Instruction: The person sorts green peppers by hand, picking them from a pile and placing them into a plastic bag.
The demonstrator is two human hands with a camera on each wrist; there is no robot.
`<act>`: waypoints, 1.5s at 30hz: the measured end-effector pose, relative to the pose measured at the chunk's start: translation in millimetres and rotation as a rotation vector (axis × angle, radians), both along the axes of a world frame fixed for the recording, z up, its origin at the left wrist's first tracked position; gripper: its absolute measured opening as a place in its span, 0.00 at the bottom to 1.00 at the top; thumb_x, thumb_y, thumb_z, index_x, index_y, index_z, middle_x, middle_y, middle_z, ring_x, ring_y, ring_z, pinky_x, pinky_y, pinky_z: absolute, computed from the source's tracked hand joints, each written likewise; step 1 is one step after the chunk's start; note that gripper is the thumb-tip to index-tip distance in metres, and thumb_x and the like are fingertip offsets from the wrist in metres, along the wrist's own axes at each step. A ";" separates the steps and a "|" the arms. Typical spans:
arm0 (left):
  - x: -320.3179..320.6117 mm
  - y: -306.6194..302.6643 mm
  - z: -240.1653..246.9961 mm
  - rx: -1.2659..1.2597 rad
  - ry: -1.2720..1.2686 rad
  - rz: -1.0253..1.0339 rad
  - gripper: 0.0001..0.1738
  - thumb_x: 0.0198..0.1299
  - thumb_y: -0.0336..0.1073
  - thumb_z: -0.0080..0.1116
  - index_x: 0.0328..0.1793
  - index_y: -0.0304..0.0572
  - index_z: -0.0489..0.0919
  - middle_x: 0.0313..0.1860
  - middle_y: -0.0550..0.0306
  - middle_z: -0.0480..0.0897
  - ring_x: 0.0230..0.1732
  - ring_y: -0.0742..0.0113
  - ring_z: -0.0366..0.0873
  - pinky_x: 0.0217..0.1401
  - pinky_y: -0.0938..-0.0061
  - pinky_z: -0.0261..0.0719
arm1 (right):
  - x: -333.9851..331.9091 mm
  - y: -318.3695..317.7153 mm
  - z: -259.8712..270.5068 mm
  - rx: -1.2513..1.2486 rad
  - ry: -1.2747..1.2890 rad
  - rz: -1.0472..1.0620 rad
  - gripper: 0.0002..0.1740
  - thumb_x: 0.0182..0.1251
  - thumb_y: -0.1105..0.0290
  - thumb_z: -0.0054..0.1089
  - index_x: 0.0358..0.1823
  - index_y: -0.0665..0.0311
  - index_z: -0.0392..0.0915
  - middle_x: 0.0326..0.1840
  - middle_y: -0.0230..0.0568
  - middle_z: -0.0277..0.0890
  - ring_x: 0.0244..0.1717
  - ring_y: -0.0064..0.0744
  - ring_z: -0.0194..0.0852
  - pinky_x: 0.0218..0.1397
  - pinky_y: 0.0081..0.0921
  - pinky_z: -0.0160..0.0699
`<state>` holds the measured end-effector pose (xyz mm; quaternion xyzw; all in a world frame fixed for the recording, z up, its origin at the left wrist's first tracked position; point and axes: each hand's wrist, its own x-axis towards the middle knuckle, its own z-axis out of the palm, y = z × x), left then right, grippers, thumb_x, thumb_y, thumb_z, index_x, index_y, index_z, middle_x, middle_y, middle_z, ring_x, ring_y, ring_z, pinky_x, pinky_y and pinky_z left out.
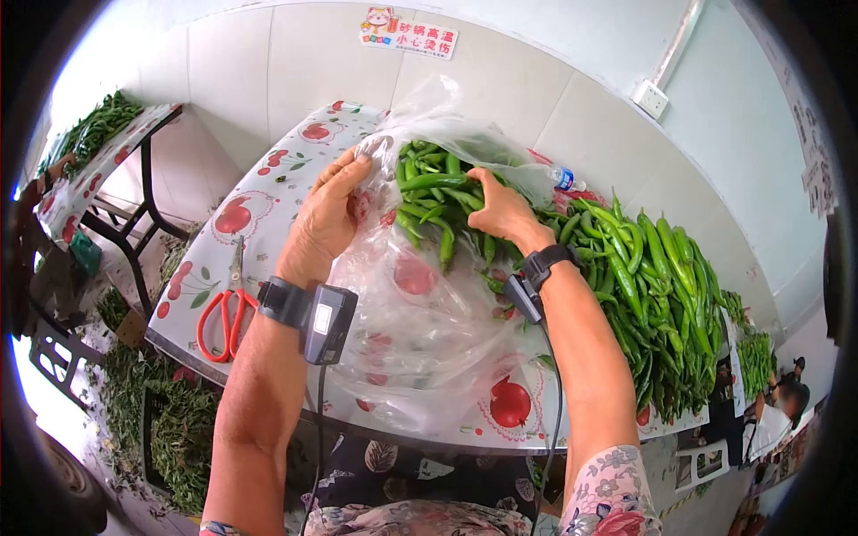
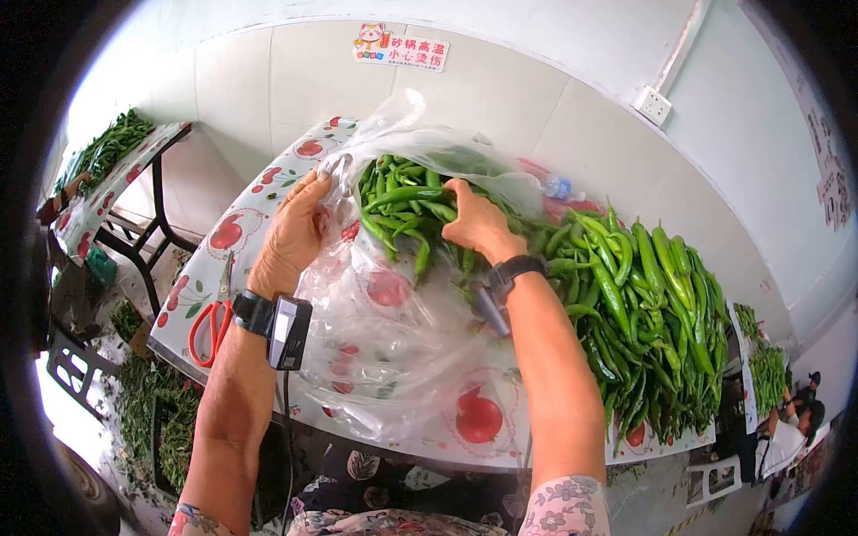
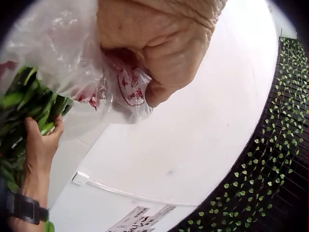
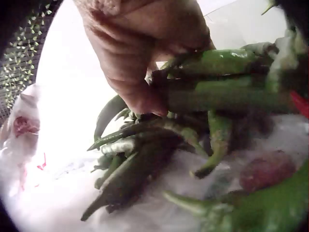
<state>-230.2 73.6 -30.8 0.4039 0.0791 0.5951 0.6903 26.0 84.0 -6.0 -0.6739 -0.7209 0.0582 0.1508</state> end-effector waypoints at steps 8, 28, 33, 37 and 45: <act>-3.6 16.4 -8.2 -0.031 0.016 0.136 0.15 0.66 0.33 0.53 0.57 0.38 0.77 0.48 0.62 0.81 0.46 0.75 0.78 0.46 0.80 0.76 | -43.8 -40.9 -2.1 0.124 0.029 0.301 0.36 0.44 0.79 0.55 0.62 0.61 0.66 0.51 0.56 0.76 0.54 0.55 0.73 0.57 0.41 0.71; -53.6 -9.6 38.6 0.131 0.045 0.690 0.24 0.72 0.43 0.37 0.69 0.41 0.67 0.55 0.56 0.78 0.53 0.65 0.76 0.57 0.72 0.75 | -133.0 4.7 -31.9 0.296 0.040 0.416 0.38 0.52 0.75 0.59 0.68 0.59 0.60 0.55 0.52 0.73 0.58 0.52 0.70 0.58 0.45 0.70; -58.9 -7.6 30.7 0.193 0.166 0.539 0.23 0.72 0.43 0.37 0.66 0.42 0.69 0.54 0.56 0.78 0.52 0.66 0.77 0.55 0.70 0.76 | -124.6 -11.0 -26.1 0.228 -0.065 0.342 0.42 0.52 0.69 0.63 0.71 0.57 0.56 0.56 0.51 0.73 0.60 0.51 0.68 0.58 0.43 0.69; -37.5 -17.1 39.8 0.057 0.030 0.477 0.19 0.71 0.42 0.40 0.62 0.43 0.71 0.47 0.60 0.80 0.42 0.71 0.77 0.42 0.76 0.77 | -102.3 -20.3 -14.2 0.143 -0.027 0.414 0.47 0.49 0.64 0.68 0.72 0.60 0.54 0.52 0.58 0.75 0.53 0.54 0.74 0.55 0.42 0.72; -62.0 17.6 2.2 0.054 0.080 0.302 0.23 0.68 0.44 0.48 0.68 0.48 0.69 0.52 0.61 0.77 0.40 0.68 0.78 0.34 0.70 0.78 | -67.4 -35.4 -16.6 0.164 -0.034 0.515 0.35 0.48 0.74 0.63 0.63 0.61 0.66 0.50 0.55 0.76 0.54 0.54 0.73 0.56 0.42 0.73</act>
